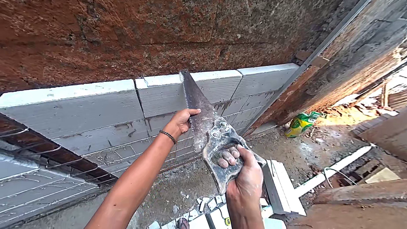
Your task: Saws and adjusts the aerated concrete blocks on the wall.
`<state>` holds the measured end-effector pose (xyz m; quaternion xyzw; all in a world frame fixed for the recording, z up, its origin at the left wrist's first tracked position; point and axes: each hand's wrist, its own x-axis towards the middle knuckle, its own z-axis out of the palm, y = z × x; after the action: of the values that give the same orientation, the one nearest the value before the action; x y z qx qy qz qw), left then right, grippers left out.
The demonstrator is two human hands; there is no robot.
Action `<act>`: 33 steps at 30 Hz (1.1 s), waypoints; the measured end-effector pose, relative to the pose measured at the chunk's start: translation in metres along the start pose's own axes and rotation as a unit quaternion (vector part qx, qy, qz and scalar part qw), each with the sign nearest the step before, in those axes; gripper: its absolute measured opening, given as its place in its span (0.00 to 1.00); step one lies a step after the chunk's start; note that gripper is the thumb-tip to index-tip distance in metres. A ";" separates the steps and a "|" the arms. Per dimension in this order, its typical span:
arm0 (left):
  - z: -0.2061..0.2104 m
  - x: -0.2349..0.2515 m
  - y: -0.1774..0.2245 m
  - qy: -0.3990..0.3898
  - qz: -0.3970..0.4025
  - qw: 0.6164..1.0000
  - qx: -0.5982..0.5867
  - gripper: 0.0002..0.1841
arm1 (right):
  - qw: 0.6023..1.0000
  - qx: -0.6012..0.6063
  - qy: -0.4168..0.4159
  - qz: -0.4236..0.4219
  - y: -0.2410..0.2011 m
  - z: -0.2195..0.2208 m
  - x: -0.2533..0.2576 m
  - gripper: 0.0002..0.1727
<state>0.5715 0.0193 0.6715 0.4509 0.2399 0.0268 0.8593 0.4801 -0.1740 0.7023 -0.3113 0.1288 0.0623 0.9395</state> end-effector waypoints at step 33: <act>-0.018 0.005 0.016 -0.064 0.000 0.998 -0.004 0.10 | 0.997 -0.025 -0.033 -0.069 0.028 0.014 -0.016 0.15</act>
<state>0.5707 0.0443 0.6736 0.4478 0.1841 -0.0015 0.8750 0.4617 -0.1438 0.7022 -0.3404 0.0740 0.0110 0.9373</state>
